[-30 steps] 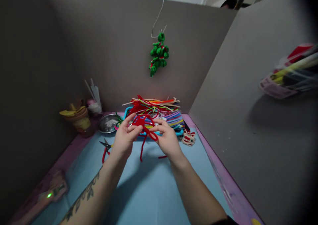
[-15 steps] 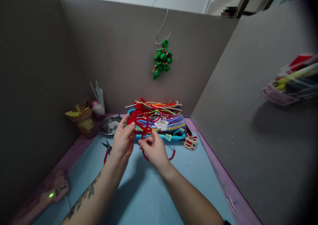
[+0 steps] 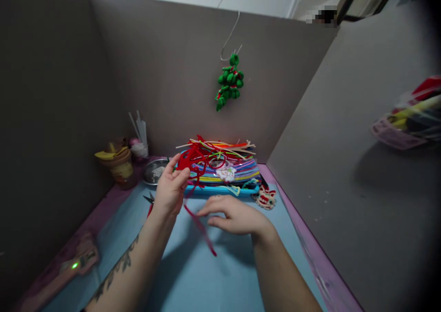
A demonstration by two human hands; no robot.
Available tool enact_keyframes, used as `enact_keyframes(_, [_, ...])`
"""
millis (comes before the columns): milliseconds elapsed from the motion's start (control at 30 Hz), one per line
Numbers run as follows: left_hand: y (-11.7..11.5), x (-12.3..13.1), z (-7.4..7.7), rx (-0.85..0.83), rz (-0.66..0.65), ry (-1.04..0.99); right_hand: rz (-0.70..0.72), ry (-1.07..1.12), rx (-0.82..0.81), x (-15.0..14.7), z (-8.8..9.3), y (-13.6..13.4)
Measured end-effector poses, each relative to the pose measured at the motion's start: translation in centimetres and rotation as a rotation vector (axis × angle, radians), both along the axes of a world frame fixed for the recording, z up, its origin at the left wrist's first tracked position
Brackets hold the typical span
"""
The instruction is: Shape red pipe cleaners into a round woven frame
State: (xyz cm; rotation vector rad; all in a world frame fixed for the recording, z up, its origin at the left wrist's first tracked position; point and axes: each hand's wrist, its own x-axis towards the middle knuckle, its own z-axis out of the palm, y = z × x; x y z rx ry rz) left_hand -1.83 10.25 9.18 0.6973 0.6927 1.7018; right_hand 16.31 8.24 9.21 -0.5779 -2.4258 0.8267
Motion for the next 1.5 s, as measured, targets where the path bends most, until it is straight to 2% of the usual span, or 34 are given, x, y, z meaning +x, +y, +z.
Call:
enact_keyframes(133, [-0.5,0.8,-0.1,-0.013,0.013,0.100,-0.573,0.391,0.079,-1.2,-0.2,-0.2])
enact_keyframes(233, [-0.9,1.4,-0.5,0.002,0.019,0.181,-0.722,0.555,0.190,-2.6,-0.6,-0.6])
enact_keyframes(433, [-1.6,2.1,-0.8,0.028,0.002,0.292,-0.807,0.585,0.293,-3.0,-0.9,-0.9])
enact_keyframes(700, [-2.0,2.5,-0.5,0.029,-0.055,0.362,-0.828,0.625,0.225,-2.8,-0.8,-0.9])
enact_keyframes(1000, [-2.2,2.5,-0.1,-0.008,-0.092,0.345,-0.816,0.618,0.267,-2.9,-0.7,-1.0])
enact_keyframes(1300, [-2.6,2.5,0.4,-0.026,-0.116,0.424,-0.869,0.663,0.141,-2.7,-0.7,-0.8])
enact_keyframes(1500, [-2.6,2.5,0.4,-0.020,-0.125,0.426,-0.857,0.647,0.168,-2.7,-0.7,-0.9])
